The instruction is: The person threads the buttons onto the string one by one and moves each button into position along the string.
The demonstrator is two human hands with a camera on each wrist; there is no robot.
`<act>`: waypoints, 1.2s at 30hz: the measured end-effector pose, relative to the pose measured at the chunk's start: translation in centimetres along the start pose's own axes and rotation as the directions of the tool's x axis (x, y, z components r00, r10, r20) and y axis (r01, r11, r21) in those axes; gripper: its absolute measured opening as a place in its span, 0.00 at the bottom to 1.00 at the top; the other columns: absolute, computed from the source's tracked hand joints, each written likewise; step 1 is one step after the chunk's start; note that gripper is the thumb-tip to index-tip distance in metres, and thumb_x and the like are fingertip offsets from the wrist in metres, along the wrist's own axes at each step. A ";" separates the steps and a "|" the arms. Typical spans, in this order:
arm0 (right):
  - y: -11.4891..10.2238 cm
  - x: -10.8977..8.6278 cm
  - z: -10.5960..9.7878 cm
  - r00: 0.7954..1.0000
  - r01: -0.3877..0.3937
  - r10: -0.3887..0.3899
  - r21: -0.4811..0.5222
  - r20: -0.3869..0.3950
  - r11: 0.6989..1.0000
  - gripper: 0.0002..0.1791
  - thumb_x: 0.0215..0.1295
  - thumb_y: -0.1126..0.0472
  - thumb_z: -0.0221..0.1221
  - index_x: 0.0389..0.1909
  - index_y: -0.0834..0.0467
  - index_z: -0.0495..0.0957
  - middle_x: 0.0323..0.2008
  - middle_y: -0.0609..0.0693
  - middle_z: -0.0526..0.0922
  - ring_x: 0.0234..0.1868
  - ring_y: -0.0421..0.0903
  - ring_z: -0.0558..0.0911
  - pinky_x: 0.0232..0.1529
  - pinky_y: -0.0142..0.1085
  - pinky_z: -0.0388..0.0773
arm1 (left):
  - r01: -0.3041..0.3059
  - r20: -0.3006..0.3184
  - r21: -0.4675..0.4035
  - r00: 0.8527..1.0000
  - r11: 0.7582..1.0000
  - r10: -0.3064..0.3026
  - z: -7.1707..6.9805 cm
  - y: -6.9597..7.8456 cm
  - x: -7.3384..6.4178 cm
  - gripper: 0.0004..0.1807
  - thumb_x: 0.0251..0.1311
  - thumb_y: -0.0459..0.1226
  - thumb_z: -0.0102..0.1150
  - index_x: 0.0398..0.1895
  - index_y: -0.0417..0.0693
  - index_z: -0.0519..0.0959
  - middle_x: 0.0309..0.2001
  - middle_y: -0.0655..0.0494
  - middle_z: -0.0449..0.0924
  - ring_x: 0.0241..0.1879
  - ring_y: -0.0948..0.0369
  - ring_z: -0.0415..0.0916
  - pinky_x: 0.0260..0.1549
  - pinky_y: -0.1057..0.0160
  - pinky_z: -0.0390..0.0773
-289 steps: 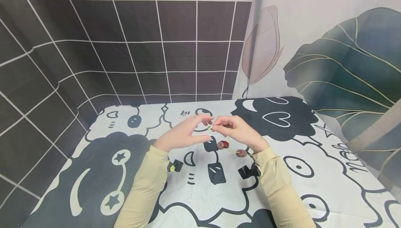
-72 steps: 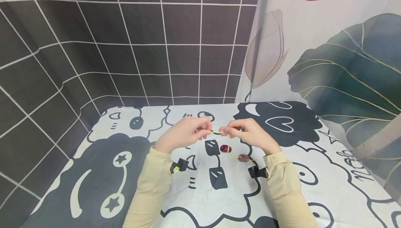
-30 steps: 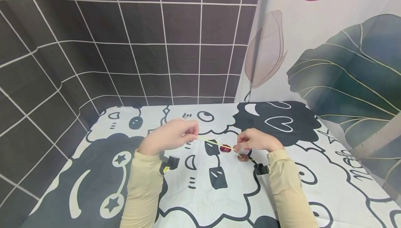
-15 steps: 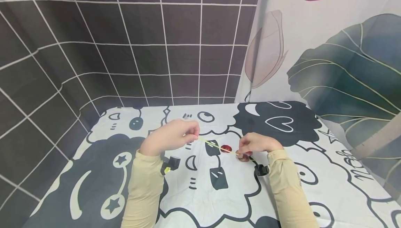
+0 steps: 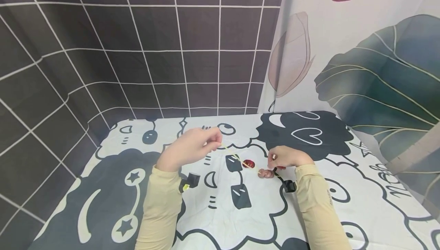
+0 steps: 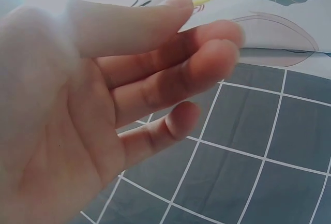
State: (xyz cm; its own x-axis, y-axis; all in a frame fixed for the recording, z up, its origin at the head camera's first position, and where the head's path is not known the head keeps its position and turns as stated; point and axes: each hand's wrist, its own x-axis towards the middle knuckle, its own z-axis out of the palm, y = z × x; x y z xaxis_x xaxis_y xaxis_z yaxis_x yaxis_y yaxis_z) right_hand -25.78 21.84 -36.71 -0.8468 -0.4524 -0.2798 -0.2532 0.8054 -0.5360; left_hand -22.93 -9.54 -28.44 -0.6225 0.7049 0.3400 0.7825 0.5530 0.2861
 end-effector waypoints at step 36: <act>-8.0 -0.8 0.1 0.826 0.459 -0.391 0.082 -0.405 0.885 0.03 0.64 0.61 0.61 0.32 0.51 0.81 0.22 0.39 0.78 0.29 0.35 0.75 0.35 0.31 0.72 | 0.041 0.045 -0.060 0.998 0.997 -0.039 1.6 0.5 1.3 0.12 0.61 0.40 0.62 0.46 0.48 0.74 0.32 0.59 0.86 0.24 0.69 0.76 0.29 0.72 0.73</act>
State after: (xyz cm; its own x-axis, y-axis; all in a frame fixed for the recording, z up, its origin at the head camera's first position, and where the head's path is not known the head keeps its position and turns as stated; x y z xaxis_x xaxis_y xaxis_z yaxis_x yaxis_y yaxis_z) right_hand -23.00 15.75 -32.28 -0.7901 -0.5341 0.3008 -0.5744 0.4734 -0.6678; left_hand -23.33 -7.63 -29.28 -0.6510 0.7025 0.2876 0.7539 0.5542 0.3527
